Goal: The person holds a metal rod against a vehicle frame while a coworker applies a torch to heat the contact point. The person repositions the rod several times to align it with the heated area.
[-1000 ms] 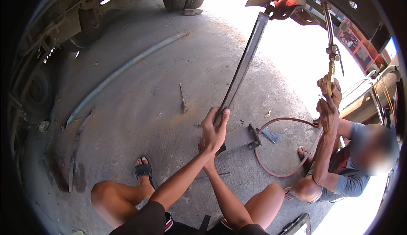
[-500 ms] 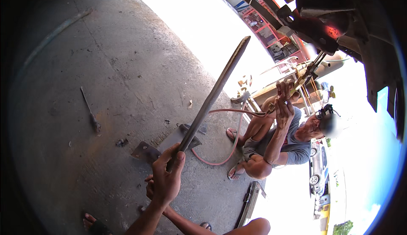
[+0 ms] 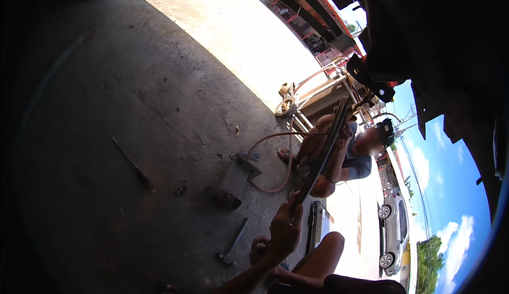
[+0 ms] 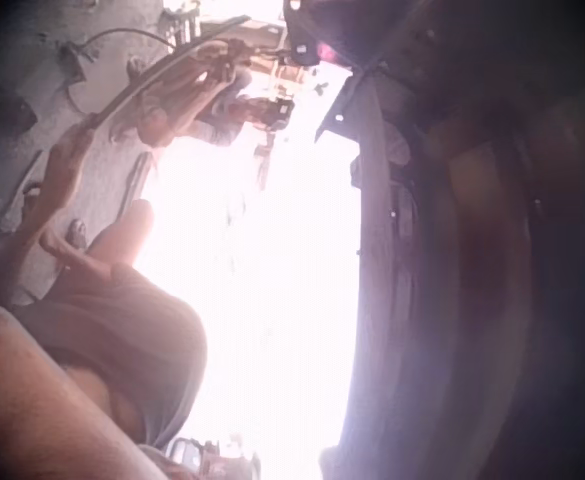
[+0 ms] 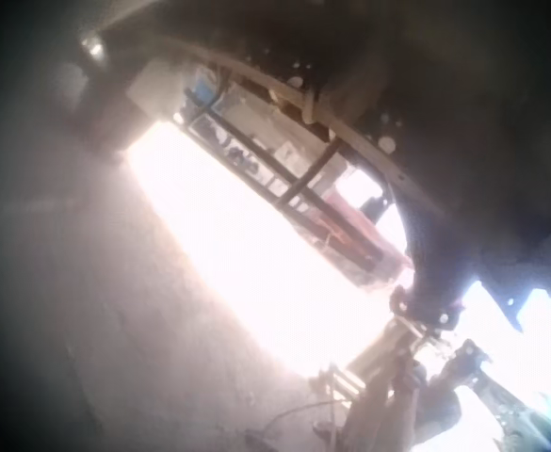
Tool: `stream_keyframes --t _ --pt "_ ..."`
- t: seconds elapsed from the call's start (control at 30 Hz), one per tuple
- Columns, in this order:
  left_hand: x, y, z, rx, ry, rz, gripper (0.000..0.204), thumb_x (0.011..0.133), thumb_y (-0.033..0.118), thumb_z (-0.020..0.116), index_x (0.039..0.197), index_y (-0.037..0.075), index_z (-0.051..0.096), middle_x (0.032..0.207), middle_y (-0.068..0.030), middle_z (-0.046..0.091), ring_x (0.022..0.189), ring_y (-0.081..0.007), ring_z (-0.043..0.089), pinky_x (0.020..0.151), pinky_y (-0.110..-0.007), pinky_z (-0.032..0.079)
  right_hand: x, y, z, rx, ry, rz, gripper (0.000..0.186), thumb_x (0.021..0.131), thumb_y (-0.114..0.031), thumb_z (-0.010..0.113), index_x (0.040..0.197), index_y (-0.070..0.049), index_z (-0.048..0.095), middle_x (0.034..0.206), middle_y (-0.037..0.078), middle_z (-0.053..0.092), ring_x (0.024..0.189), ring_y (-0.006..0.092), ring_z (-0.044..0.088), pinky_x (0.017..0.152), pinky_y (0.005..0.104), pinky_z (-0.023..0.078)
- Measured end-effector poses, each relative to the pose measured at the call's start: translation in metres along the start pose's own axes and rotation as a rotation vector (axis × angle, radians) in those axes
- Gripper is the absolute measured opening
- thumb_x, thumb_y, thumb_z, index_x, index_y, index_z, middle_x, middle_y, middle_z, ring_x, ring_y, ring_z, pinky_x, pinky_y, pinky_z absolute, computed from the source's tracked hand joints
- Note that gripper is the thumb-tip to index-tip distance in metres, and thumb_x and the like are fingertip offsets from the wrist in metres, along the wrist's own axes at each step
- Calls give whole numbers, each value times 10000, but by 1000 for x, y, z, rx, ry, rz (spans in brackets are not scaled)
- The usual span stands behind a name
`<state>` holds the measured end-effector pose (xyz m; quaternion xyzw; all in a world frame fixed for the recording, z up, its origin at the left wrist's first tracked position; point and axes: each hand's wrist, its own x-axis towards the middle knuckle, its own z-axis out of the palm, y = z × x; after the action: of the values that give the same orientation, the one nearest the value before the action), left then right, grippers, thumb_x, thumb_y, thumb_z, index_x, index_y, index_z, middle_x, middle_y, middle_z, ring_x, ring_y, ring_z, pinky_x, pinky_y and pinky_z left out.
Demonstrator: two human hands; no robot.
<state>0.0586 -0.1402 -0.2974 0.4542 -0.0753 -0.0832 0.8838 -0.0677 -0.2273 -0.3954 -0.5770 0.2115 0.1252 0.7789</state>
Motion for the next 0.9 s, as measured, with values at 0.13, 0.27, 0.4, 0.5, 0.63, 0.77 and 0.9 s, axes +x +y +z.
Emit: stream_keyframes --t 0.13,0.27,0.4,0.5,0.63,0.77,0.9 --pt "0 -4 4 42 23 67 348 1024 251 518 1312 79 615 924 -139 653 775 -230 642 681 -336 470 13 12 14 78 43 -32 651 924 -687 434 1167 -85 485 688 17 465 569 151 464 495 302 381" --pt "10 -9 -1 121 79 103 323 1004 273 570 1228 56 654 883 -118 654 723 -206 627 636 -330 455 48 22 36 -103 236 -211 717 916 -750 404 1149 -77 480 641 -15 409 504 113 404 438 275 335" --pt "29 -39 -24 327 180 255 290 991 274 607 1163 47 668 813 -90 626 699 -182 597 605 -331 434 108 44 52 19 46 -307 781 897 -778 433 1154 -43 497 688 -35 414 513 76 384 438 244 298" --pt "36 -44 -17 447 132 378 298 1028 305 541 1107 38 644 729 -37 527 654 -127 464 588 -319 373 133 47 32 173 -168 -236 732 928 -712 468 1212 -38 497 730 -36 421 553 54 387 474 223 300" --pt "60 -52 4 335 212 201 425 1058 394 458 993 0 605 707 3 433 666 -88 386 586 -293 322 157 51 -30 -280 -303 -625 512 988 -367 547 1355 -19 464 1093 69 559 932 151 547 774 312 453" --pt "79 -55 26 410 424 287 401 1058 377 477 1125 23 651 711 50 424 614 -32 343 540 -228 288 164 -1 -28 -233 -304 -712 608 1038 -451 356 1309 77 489 1228 179 620 1169 250 566 985 369 432" --pt "80 -60 48 352 432 358 377 1055 362 499 1170 41 662 710 72 427 579 -8 331 510 -193 281 162 -8 -32 -147 -330 -693 532 1047 -369 386 1314 76 503 1208 184 641 1154 231 586 981 348 435"
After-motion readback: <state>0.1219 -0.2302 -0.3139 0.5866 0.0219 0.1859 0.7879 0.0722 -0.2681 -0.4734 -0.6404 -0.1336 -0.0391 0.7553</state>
